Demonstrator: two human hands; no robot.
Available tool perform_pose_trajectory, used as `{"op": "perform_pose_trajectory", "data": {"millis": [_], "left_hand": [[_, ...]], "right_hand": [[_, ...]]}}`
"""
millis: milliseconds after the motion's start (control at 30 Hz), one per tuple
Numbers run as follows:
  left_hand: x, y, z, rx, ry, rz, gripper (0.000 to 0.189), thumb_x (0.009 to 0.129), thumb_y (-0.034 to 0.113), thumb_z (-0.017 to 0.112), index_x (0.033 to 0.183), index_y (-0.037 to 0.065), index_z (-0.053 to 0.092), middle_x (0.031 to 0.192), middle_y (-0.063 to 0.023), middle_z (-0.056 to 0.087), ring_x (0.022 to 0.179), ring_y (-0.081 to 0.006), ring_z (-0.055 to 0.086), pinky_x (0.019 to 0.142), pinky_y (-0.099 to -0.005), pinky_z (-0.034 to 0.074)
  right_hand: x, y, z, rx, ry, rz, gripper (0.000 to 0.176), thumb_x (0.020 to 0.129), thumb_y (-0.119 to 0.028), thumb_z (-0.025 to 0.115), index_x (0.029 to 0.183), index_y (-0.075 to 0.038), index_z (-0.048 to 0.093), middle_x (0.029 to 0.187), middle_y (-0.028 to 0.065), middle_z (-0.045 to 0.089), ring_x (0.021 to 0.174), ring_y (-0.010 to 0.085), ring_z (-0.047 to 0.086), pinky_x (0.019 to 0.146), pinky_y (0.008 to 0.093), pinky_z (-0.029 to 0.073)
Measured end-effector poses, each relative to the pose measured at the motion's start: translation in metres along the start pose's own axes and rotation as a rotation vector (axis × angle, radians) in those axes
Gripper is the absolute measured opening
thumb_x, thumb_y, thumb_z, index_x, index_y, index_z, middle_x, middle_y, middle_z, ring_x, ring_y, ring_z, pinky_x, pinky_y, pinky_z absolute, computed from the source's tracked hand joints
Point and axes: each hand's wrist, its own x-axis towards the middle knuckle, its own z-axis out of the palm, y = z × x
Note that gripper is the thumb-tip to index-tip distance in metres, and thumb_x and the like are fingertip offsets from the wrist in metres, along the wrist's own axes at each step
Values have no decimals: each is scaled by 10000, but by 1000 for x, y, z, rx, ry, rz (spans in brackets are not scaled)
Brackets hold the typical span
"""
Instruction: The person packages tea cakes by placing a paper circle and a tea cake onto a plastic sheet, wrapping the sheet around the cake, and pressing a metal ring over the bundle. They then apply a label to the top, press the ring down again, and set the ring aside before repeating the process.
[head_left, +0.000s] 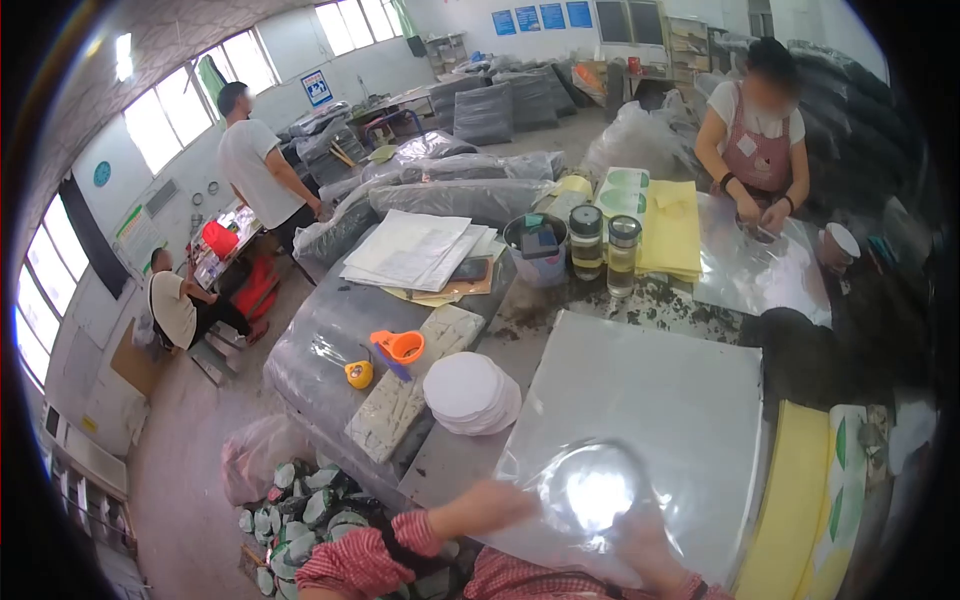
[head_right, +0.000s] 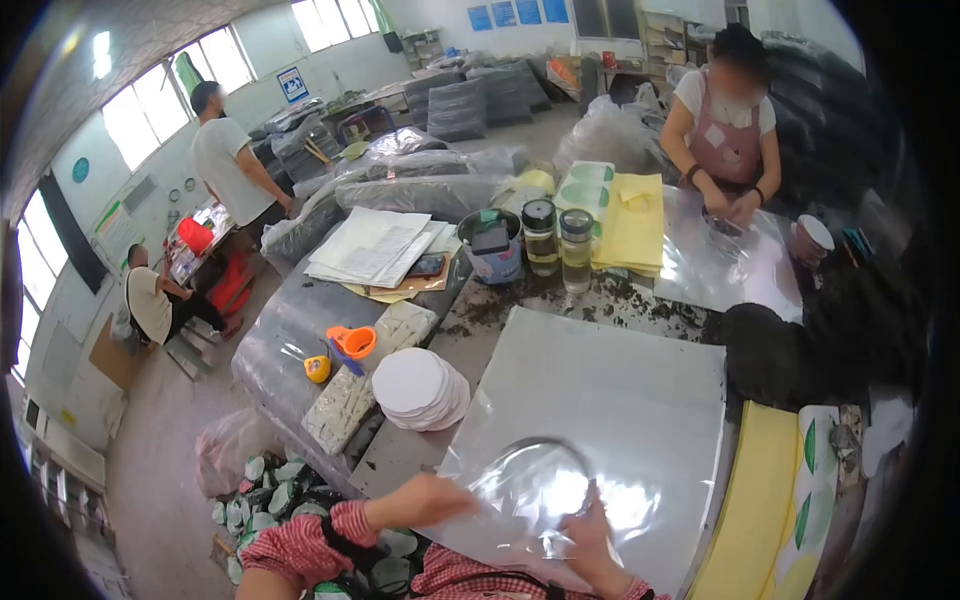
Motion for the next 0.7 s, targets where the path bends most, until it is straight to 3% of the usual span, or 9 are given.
{"op": "perform_pose_trajectory", "data": {"millis": [67, 167, 267, 333, 400, 500, 567, 633, 700], "left_hand": [[6, 13, 17, 49, -382, -162, 253, 965, 188, 608, 1211, 154, 657, 1019, -97, 704, 901, -308, 675, 769, -411, 540], [21, -14, 24, 68, -353, -208, 352, 941, 238, 646, 1270, 119, 619, 1156, -138, 670, 1039, -345, 641, 887, -437, 515], [37, -44, -16, 315, 452, -328, 504, 918, 289, 653, 1270, -58, 559, 1361, -269, 549, 1292, -434, 495, 1094, -504, 385], [32, -83, -19, 539, 478, -618, 659, 905, 231, 671, 1431, -93, 442, 1465, -298, 467, 1380, -431, 431, 1156, -490, 332], [18, -116, -5, 648, 451, -507, 507, 894, 132, 657, 1337, -84, 538, 1414, -289, 525, 1306, -403, 529, 1035, -464, 468], [25, -111, -11, 778, 486, -368, 370, 873, 100, 662, 1209, -49, 617, 1232, -239, 663, 1086, -364, 676, 813, -432, 561], [27, -105, -12, 773, 559, -339, 274, 859, 110, 680, 1110, 2, 667, 1080, -180, 733, 856, -329, 733, 664, -397, 567], [30, -95, -22, 710, 507, -403, 266, 848, 115, 689, 1098, 23, 679, 1070, -179, 734, 837, -326, 731, 661, -390, 566], [26, -84, -33, 653, 452, -474, 258, 838, 120, 697, 1085, 44, 691, 1061, -178, 734, 819, -323, 728, 657, -383, 566]], "right_hand": [[12, 0, -15, 10, 190, 215, 459, 708, -177, 853, 1048, 22, 618, 1065, 185, 576, 961, 279, 607, 910, 401, 528], [9, 20, -1, -9, 364, 142, 543, 769, -255, 829, 1188, 4, 601, 1253, 225, 540, 1128, 319, 563, 1001, 433, 472], [-64, 9, -3, 126, 111, 261, 549, 844, -295, 749, 1294, -26, 589, 1360, 234, 543, 1265, 380, 503, 1023, 478, 441], [-127, -1, -10, -107, -72, 302, 474, 874, -231, 709, 1303, -53, 615, 1308, 177, 614, 1291, 344, 539, 991, 443, 494], [-148, -22, -37, 616, -83, 328, 279, 883, -141, 727, 1135, -20, 723, 1265, 187, 671, 1220, 328, 612, 1015, 405, 482], [-93, -1, -128, -233, 4, -141, 276, 863, -159, 725, 1129, -90, 725, 1026, 69, 743, 877, 265, 734, 599, 305, 588], [-27, 56, -173, -428, 224, 18, 417, 825, -134, 718, 1232, -61, 667, 1084, 124, 716, 932, 315, 709, 764, 395, 591], [37, 142, -213, -675, 384, 106, 651, 812, -161, 703, 1416, -34, 497, 1387, 235, 532, 1300, 407, 502, 1079, 503, 423], [68, 215, -233, -931, 335, 370, 667, 849, -199, 702, 1462, -81, 468, 1481, 222, 462, 1386, 412, 417, 1155, 563, 315]]}}
